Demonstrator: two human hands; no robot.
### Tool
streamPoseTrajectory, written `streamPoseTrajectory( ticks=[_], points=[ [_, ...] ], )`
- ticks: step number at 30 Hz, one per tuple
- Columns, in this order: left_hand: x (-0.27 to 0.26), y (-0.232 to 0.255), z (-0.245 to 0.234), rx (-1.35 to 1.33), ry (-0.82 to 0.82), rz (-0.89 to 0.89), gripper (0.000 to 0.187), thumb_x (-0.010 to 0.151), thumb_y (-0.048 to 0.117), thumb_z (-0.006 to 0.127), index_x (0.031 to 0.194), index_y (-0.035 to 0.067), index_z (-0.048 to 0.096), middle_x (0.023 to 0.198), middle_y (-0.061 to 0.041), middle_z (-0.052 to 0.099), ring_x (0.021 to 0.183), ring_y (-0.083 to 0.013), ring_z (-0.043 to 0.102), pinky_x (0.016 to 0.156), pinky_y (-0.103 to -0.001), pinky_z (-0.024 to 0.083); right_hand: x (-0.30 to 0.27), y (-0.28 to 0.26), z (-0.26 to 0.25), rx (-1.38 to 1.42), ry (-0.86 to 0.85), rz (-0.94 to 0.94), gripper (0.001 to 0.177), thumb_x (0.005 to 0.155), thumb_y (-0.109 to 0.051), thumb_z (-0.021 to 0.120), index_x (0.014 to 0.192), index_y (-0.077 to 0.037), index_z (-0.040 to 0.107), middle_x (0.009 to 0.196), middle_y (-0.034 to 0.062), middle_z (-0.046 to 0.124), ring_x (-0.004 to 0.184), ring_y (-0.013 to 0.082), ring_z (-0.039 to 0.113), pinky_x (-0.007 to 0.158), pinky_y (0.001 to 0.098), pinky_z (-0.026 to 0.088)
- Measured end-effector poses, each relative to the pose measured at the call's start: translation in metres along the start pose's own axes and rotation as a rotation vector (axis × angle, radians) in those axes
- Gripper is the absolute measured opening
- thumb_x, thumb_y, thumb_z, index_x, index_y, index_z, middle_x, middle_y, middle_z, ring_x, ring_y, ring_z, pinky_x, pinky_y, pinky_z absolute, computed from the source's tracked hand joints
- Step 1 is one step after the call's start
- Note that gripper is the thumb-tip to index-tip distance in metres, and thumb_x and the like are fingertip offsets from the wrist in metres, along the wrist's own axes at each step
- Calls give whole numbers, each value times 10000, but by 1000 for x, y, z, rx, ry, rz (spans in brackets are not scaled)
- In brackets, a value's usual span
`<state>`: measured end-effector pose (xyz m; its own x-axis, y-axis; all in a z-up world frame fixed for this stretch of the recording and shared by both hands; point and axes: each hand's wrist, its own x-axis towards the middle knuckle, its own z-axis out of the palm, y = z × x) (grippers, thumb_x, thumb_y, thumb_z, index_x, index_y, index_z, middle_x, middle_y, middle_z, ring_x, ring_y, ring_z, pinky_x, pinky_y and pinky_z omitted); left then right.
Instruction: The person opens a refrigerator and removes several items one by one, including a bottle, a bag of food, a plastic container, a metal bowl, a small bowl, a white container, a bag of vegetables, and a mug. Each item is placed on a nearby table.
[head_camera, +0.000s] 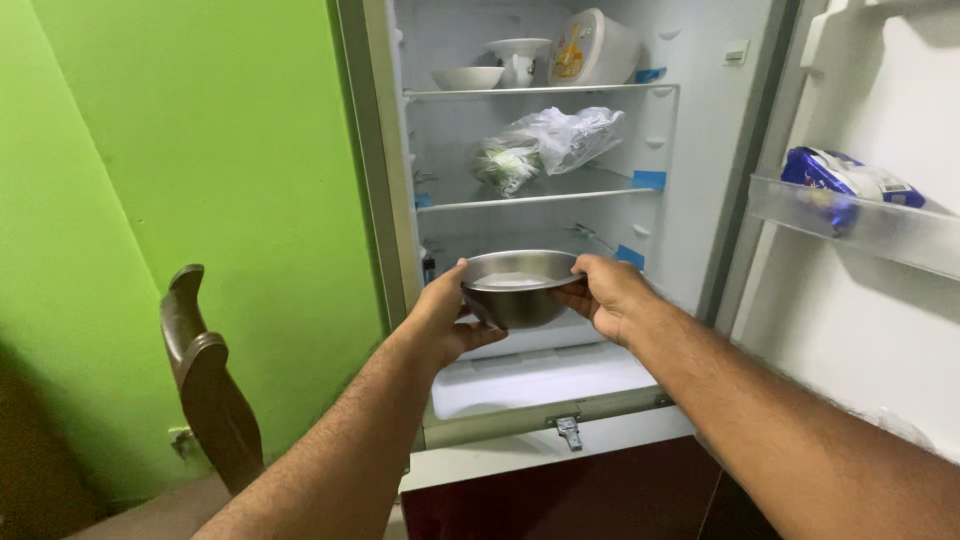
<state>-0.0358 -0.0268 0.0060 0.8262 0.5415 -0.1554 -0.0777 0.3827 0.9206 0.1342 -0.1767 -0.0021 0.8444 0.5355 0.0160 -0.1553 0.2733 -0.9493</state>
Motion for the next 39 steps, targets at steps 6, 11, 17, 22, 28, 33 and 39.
streamPoseTrajectory(
  ticks=[6, 11, 17, 22, 28, 33, 39],
  points=[
    [-25, -6, 6, -11, 58, 26, 675, 1044, 492, 389, 1551, 60, 283, 1482, -262, 383, 1354, -482, 511, 1011, -567, 596, -7, -4, -2, 55, -74, 25, 208, 930, -38, 539, 1113, 43, 594, 1049, 139, 644, 910, 243, 705, 835, 346, 656],
    [-53, -7, 14, -4, 88, 90, 678, 1038, 499, 398, 1539, 50, 311, 1461, -253, 413, 1319, -455, 517, 1000, -575, 597, -19, -11, -4, 36, -149, 6, 198, 931, -53, 540, 1094, 39, 605, 1025, 149, 660, 901, 246, 707, 822, 347, 650],
    [-87, 0, 19, 43, 122, 147, 665, 1040, 503, 371, 1531, 55, 328, 1440, -266, 445, 1288, -420, 563, 985, -526, 618, -47, -28, 5, 53, -204, 8, 194, 936, -52, 533, 1071, 68, 603, 1019, 165, 679, 895, 241, 728, 830, 321, 656],
    [-114, 6, 19, 66, 187, 173, 654, 1044, 490, 363, 1538, 64, 313, 1447, -266, 432, 1283, -418, 567, 972, -511, 615, -69, -36, 16, 36, -239, 8, 191, 941, -58, 540, 1065, 71, 607, 1015, 159, 660, 886, 227, 718, 819, 309, 614],
    [-139, 13, 11, 32, 224, 211, 663, 1046, 490, 364, 1541, 56, 292, 1443, -286, 436, 1304, -415, 565, 953, -514, 617, -78, -39, 33, 22, -339, -8, 187, 961, -61, 533, 1065, 83, 589, 1012, 144, 625, 903, 213, 696, 837, 300, 613],
    [-162, 18, -3, 21, 330, 218, 640, 1057, 469, 375, 1559, 88, 267, 1463, -281, 378, 1311, -425, 534, 956, -508, 588, -90, -36, 55, 12, -398, 17, 206, 963, -73, 515, 1068, 81, 603, 1013, 149, 638, 889, 206, 701, 832, 300, 612],
    [-186, 25, -27, 28, 380, 247, 636, 1050, 482, 362, 1554, 98, 302, 1465, -263, 390, 1313, -431, 536, 964, -506, 580, -101, -27, 89, 8, -504, 76, 248, 989, -85, 501, 1107, 115, 587, 1071, 184, 630, 946, 224, 707, 875, 311, 602]
  ],
)
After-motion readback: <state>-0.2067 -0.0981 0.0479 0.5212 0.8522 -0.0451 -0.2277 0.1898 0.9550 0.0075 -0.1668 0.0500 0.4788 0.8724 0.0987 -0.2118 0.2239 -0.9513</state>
